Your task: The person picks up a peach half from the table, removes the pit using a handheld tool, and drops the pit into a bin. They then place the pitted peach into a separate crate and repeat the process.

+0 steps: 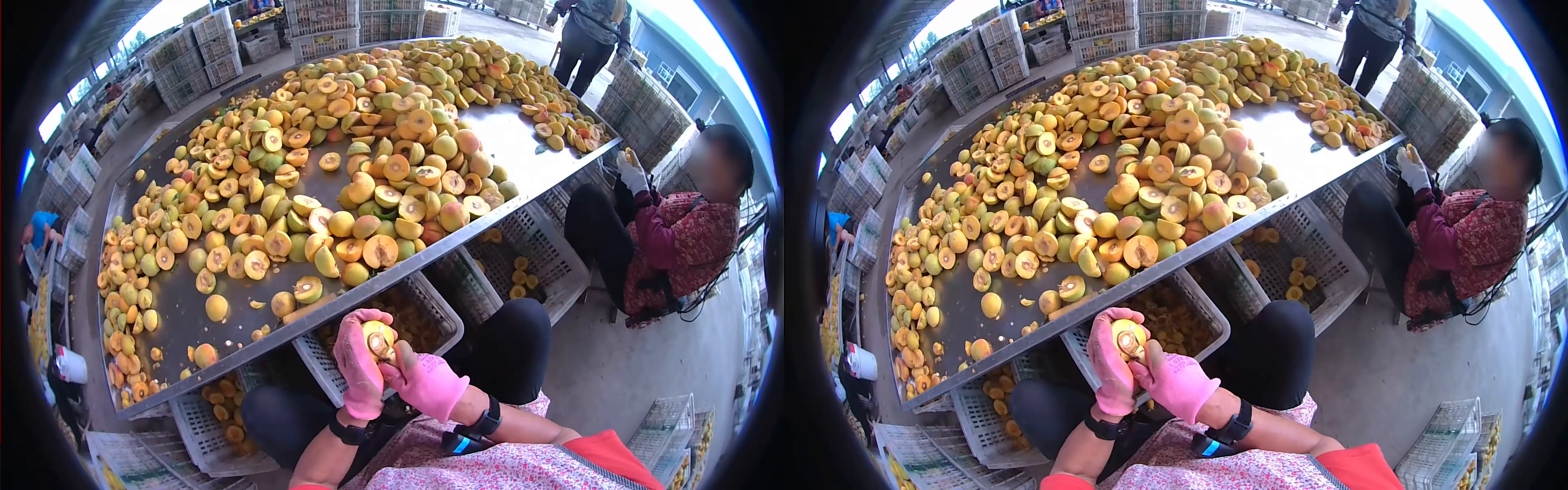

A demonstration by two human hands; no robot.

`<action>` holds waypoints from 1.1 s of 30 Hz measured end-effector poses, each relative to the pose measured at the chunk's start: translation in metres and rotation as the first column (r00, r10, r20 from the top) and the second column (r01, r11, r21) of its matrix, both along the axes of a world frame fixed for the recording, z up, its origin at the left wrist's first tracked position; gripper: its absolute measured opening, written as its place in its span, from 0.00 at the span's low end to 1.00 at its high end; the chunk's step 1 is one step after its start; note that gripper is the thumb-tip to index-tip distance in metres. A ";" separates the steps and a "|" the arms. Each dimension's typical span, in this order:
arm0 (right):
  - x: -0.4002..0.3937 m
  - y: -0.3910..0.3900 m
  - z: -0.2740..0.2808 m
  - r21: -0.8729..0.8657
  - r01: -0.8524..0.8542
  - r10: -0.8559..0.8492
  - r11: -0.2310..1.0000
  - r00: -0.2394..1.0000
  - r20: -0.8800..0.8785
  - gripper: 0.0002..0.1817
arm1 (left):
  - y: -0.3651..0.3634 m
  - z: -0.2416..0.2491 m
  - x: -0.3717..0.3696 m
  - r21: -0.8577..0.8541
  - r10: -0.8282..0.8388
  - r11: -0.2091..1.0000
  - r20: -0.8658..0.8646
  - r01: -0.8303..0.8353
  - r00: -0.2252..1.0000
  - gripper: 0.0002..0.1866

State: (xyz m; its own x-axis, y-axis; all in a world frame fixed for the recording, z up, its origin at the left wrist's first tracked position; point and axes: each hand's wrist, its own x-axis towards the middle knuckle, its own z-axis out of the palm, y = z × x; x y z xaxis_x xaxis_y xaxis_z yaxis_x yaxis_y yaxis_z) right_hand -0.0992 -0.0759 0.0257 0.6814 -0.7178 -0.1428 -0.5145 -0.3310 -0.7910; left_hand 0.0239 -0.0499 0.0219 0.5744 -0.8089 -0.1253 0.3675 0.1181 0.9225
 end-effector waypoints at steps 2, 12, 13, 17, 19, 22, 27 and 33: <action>-0.002 -0.003 0.002 0.019 -0.009 0.010 1.000 1.000 -0.022 0.19 | 0.000 0.000 0.002 0.017 -0.032 0.999 0.022 0.032 0.999 0.20; -0.016 -0.009 -0.002 0.404 -0.197 0.117 0.893 0.969 0.216 0.23 | -0.002 0.004 0.013 0.063 -0.207 0.978 0.211 0.198 0.955 0.25; -0.016 -0.008 -0.005 0.707 -0.181 0.025 0.684 0.974 0.225 0.24 | -0.002 0.005 0.014 0.068 -0.231 0.973 0.297 0.221 0.926 0.25; -0.028 -0.016 0.015 0.895 -0.325 -0.025 0.306 0.937 0.349 0.23 | -0.007 0.015 0.023 0.027 -0.319 0.939 0.446 0.344 0.836 0.33; -0.029 -0.018 0.012 0.916 -0.328 -0.035 0.232 0.938 0.344 0.24 | -0.006 0.014 0.034 -0.049 -0.439 0.869 0.381 0.492 0.814 0.30; -0.026 -0.011 -0.002 0.924 -0.344 -0.036 0.169 0.935 0.354 0.25 | -0.005 0.010 0.037 -0.019 -0.481 0.847 0.394 0.531 0.783 0.31; -0.019 -0.001 0.004 0.897 -0.215 -0.072 0.387 0.963 0.262 0.26 | -0.004 0.009 0.037 0.154 -0.561 0.827 0.299 0.541 0.772 0.35; -0.017 0.011 -0.025 0.866 -0.342 -0.102 0.365 0.910 0.402 0.23 | 0.001 0.011 0.027 0.148 -0.407 0.912 0.458 0.383 0.791 0.37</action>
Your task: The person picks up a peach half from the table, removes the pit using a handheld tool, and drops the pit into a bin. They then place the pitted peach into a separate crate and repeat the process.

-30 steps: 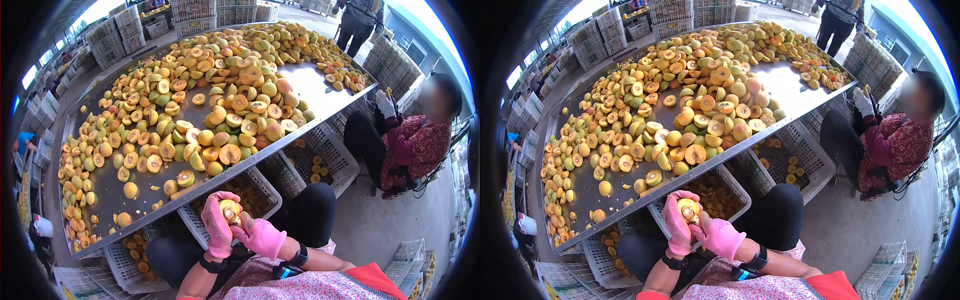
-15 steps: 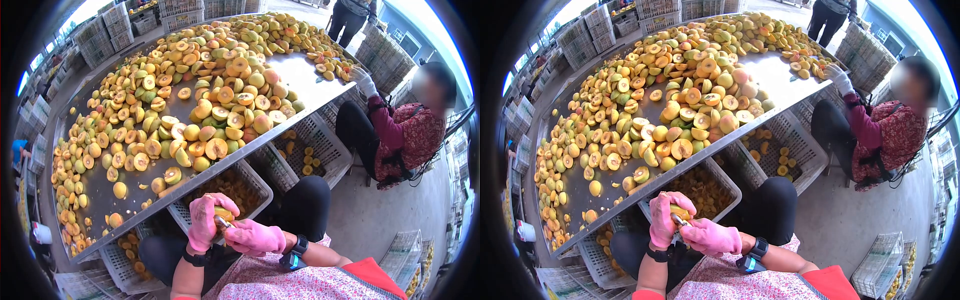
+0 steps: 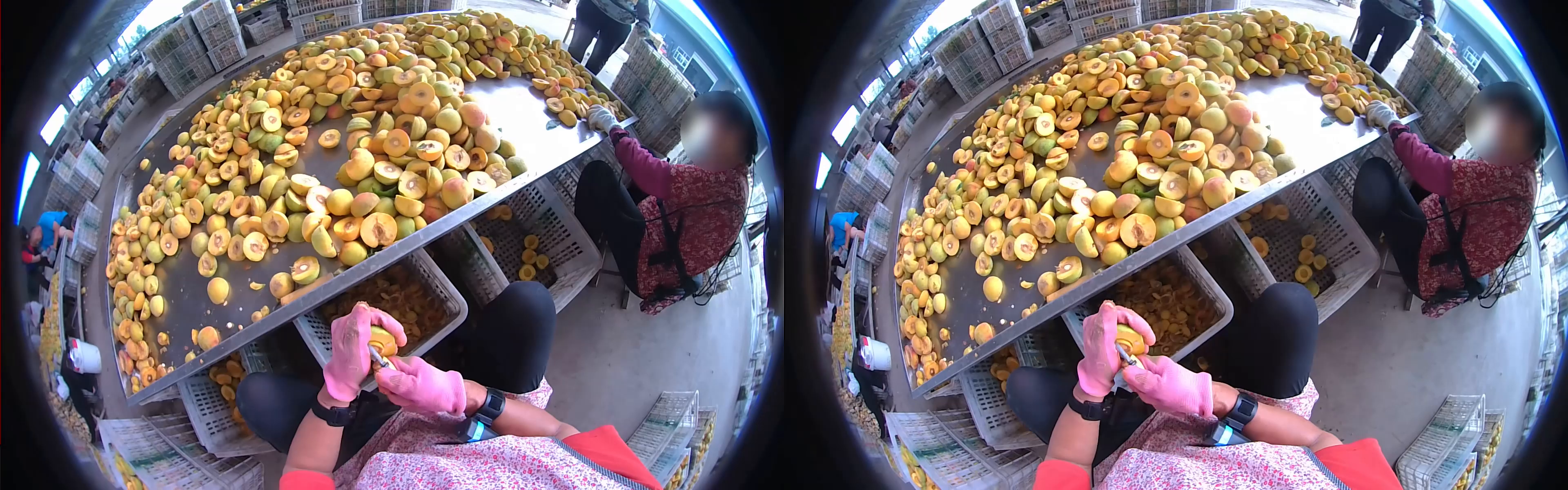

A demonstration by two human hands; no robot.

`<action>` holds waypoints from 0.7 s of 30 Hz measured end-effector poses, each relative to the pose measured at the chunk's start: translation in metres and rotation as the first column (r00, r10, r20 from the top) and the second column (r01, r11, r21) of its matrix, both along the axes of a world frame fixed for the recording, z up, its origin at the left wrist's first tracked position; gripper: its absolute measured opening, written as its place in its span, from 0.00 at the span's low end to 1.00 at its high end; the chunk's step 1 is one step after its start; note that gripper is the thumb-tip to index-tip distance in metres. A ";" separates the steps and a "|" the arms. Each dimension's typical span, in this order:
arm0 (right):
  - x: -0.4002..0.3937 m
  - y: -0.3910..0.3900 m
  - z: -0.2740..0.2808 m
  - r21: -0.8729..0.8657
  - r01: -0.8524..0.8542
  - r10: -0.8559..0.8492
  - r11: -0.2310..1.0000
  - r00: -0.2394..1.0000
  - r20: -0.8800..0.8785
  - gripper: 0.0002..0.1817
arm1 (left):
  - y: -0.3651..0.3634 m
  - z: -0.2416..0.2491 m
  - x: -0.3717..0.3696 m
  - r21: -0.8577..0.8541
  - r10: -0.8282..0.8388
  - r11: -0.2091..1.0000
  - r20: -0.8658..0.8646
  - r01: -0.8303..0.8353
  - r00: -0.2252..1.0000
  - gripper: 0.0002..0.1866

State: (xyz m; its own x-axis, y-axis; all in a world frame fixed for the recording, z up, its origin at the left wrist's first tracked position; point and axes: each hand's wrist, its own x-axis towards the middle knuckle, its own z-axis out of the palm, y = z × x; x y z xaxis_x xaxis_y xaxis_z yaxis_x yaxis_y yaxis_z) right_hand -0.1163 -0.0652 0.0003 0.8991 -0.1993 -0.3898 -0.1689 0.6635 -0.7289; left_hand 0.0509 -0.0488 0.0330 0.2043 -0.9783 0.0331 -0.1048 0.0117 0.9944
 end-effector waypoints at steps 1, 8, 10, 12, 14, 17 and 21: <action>0.003 0.006 -0.008 -0.176 0.079 -0.074 0.981 0.997 0.033 0.23 | 0.001 0.003 0.000 0.079 -0.001 0.997 0.012 0.000 1.000 0.37; -0.003 0.001 0.001 0.295 -0.090 0.052 0.951 0.990 0.134 0.22 | 0.018 0.012 -0.018 0.216 0.270 0.952 -0.268 -0.215 0.925 0.42; -0.010 -0.012 0.002 0.413 -0.237 0.161 0.879 0.964 0.211 0.23 | 0.020 0.000 -0.013 0.105 0.167 0.981 -0.051 -0.161 0.985 0.45; -0.015 -0.010 -0.001 0.461 -0.275 0.167 0.844 0.951 0.262 0.23 | 0.019 0.010 -0.013 0.138 0.123 0.984 -0.049 -0.115 0.991 0.45; -0.015 -0.006 0.002 0.354 -0.187 0.122 0.916 0.973 0.198 0.21 | 0.022 0.009 -0.011 0.248 0.125 0.967 -0.268 -0.057 0.955 0.41; -0.003 0.011 -0.011 0.010 0.066 -0.067 0.998 0.965 0.254 0.19 | 0.017 0.008 -0.024 0.282 0.341 0.938 -0.638 -0.203 0.691 0.34; -0.011 0.004 -0.012 -0.249 0.164 -0.092 0.955 0.957 0.277 0.19 | 0.003 0.015 -0.036 0.326 0.454 0.885 -0.766 -0.333 0.456 0.27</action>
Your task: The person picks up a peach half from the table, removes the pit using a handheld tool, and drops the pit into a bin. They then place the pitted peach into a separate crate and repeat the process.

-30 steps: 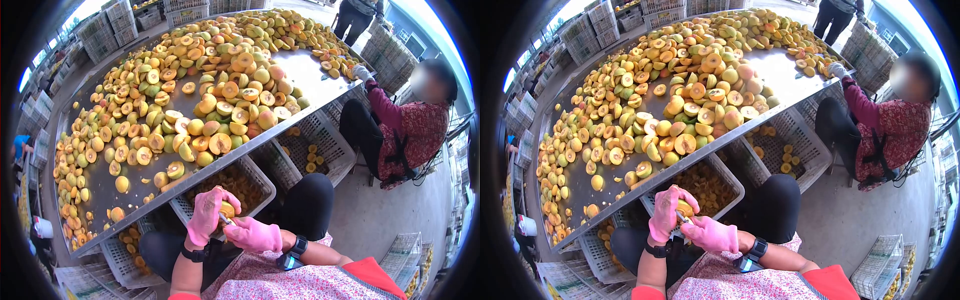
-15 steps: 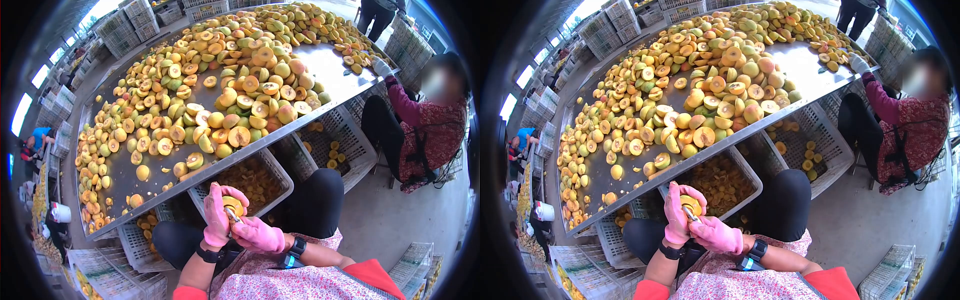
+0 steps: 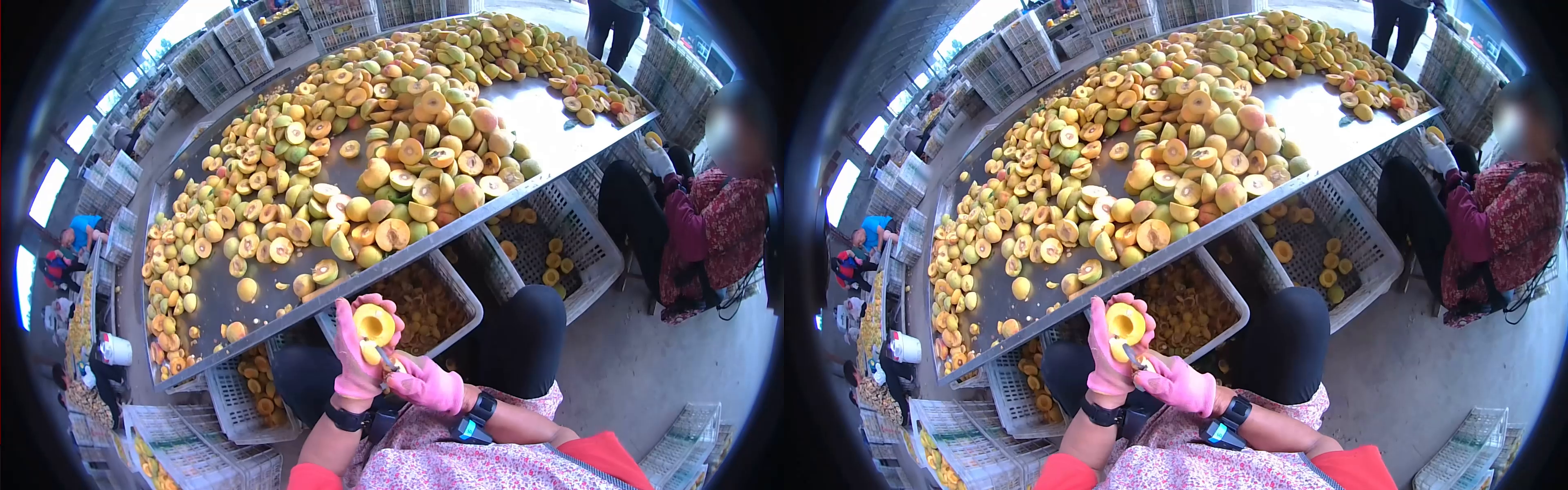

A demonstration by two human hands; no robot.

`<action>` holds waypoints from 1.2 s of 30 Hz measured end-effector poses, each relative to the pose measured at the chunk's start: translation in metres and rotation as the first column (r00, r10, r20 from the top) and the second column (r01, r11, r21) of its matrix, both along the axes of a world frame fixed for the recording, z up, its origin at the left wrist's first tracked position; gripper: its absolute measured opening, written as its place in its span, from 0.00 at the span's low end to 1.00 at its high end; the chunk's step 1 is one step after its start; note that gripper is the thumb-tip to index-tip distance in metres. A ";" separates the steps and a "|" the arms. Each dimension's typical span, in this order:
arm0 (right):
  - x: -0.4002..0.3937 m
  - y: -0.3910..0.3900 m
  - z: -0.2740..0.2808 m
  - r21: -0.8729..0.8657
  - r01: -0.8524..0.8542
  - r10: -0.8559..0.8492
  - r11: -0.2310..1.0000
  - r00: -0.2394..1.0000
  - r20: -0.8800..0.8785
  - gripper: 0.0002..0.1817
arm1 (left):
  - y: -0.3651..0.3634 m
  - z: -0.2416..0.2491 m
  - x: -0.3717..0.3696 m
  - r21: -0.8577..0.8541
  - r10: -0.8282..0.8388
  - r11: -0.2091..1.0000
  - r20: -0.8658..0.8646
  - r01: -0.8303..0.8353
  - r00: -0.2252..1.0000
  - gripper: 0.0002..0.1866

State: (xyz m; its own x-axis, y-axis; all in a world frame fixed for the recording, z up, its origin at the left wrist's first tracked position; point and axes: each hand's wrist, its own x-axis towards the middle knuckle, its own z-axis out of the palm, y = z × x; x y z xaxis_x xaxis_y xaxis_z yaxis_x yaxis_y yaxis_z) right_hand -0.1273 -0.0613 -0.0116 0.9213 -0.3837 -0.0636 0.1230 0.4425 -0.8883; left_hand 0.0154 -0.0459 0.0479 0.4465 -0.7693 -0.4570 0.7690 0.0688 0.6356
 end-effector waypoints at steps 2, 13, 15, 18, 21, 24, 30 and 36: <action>0.002 -0.002 -0.003 -0.004 0.061 -0.061 0.998 0.997 0.040 0.17 | -0.010 -0.017 0.008 -0.076 0.065 0.996 0.253 -0.047 0.965 0.28; 0.010 -0.029 -0.009 0.073 0.529 -0.453 0.845 0.783 -0.426 0.10 | 0.060 0.010 0.093 -0.113 0.333 0.941 0.484 -0.320 0.809 0.29; 0.012 -0.029 0.011 0.117 0.408 -0.320 0.905 0.837 -0.445 0.12 | 0.080 0.012 0.100 -0.068 0.359 0.922 0.523 -0.381 0.773 0.29; 0.031 -0.009 0.010 -0.060 0.235 -0.242 0.970 0.955 -0.169 0.27 | 0.080 0.004 0.084 -0.009 0.318 0.932 0.497 -0.362 0.807 0.29; 0.042 -0.002 0.025 -0.458 0.079 -0.130 0.886 0.988 -0.080 0.35 | 0.055 -0.019 0.039 0.009 0.280 0.949 0.443 -0.317 0.852 0.29; 0.046 0.004 0.017 -0.335 0.163 -0.232 0.928 0.956 -0.177 0.21 | 0.047 -0.027 0.012 0.064 0.203 0.956 0.556 -0.285 0.806 0.27; 0.032 -0.029 0.010 -0.529 0.286 -0.456 0.799 0.862 -0.223 0.20 | 0.137 0.012 0.112 0.131 -0.173 0.797 0.985 -0.590 -0.016 0.23; 0.032 -0.038 -0.018 -0.602 0.323 -0.529 0.730 0.825 -0.199 0.30 | 0.145 0.022 0.218 0.405 -0.547 0.681 0.835 -0.610 -0.057 0.19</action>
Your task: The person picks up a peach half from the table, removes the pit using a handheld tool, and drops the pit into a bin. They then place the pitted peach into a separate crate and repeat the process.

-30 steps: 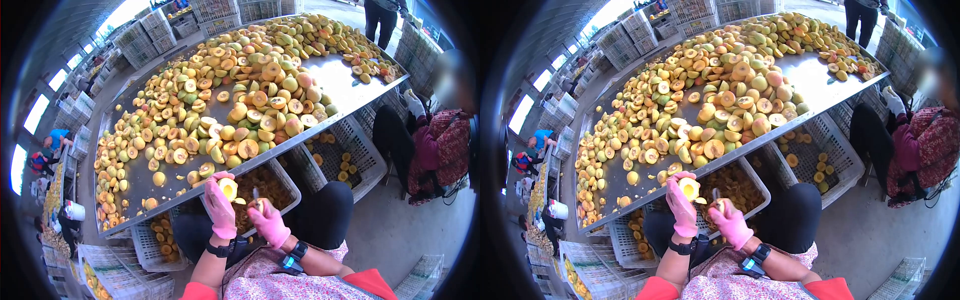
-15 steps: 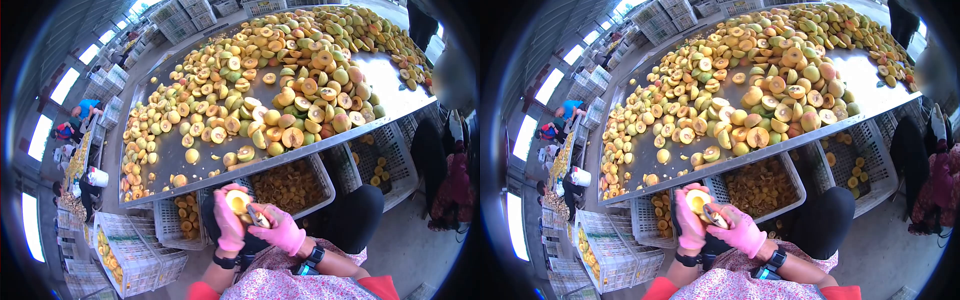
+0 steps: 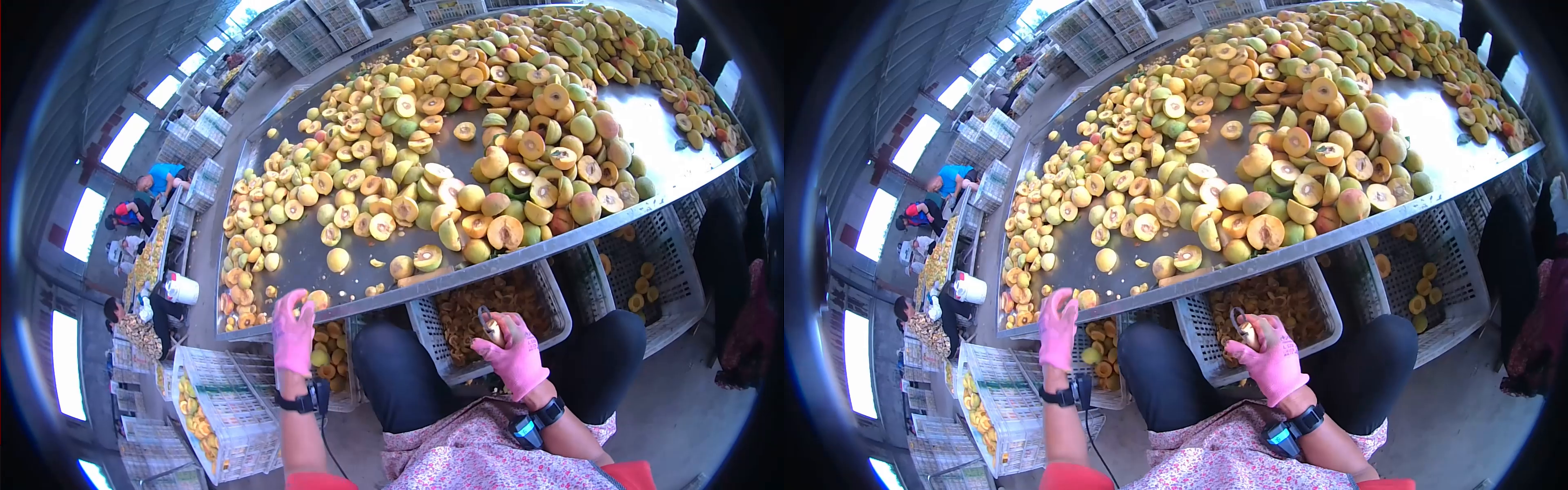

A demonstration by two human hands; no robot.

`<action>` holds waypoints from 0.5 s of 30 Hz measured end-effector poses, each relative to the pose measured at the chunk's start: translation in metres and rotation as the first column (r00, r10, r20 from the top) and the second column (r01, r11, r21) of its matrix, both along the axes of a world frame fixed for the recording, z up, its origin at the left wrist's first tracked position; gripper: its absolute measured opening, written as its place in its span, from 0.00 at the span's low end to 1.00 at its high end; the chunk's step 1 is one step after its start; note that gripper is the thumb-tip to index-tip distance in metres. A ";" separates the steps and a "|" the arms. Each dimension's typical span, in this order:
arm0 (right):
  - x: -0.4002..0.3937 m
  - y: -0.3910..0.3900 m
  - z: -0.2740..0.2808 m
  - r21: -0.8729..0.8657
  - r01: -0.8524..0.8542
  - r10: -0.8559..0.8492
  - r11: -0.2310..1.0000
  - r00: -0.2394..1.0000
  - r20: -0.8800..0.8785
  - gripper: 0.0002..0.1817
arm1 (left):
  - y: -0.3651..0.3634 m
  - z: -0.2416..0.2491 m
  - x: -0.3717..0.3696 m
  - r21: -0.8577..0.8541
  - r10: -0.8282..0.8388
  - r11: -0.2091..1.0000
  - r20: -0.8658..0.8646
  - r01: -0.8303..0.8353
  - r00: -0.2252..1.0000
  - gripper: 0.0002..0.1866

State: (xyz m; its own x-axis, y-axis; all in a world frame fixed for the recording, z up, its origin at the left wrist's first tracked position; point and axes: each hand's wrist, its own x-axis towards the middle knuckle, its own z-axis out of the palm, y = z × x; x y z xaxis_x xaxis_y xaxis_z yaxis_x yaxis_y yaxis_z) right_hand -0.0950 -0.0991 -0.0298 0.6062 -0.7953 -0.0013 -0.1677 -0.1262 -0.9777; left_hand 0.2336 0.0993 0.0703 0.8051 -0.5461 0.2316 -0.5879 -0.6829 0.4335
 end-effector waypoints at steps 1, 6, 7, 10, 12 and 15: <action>-0.002 0.000 0.006 0.007 -0.041 0.041 0.999 0.998 -0.052 0.30 | -0.018 -0.006 0.017 -0.055 -0.073 0.996 -0.164 0.065 0.984 0.22; -0.008 0.001 0.014 0.149 -0.071 0.088 0.986 0.990 -0.110 0.27 | -0.093 -0.051 0.092 0.225 -0.197 0.929 -0.376 0.296 0.906 0.31; -0.008 0.001 0.016 0.203 -0.095 0.123 0.974 0.984 -0.128 0.26 | -0.098 -0.052 0.102 0.227 -0.208 0.924 -0.374 0.306 0.904 0.31; -0.007 0.002 0.019 0.278 -0.150 0.193 0.949 0.972 -0.135 0.24 | -0.109 -0.044 0.102 0.402 -0.178 0.857 -0.356 0.322 0.917 0.29; -0.005 0.006 0.021 0.509 -0.182 0.196 0.841 0.980 0.025 0.24 | -0.106 -0.028 0.081 -0.083 -0.102 0.995 -0.797 0.059 0.595 0.26; 0.000 0.013 0.028 0.310 -0.261 0.271 0.914 0.962 0.009 0.21 | -0.098 0.000 -0.005 -0.477 -0.453 0.872 -0.871 -0.109 0.192 0.25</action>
State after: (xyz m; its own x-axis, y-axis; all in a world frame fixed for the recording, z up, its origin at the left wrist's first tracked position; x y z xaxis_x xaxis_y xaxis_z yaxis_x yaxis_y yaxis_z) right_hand -0.0951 -0.0857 -0.0016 0.7908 -0.5621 -0.2425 -0.2024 0.1337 -0.9701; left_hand 0.2281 0.0008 0.0703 0.4396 -0.7976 -0.4130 0.3843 -0.2486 0.8891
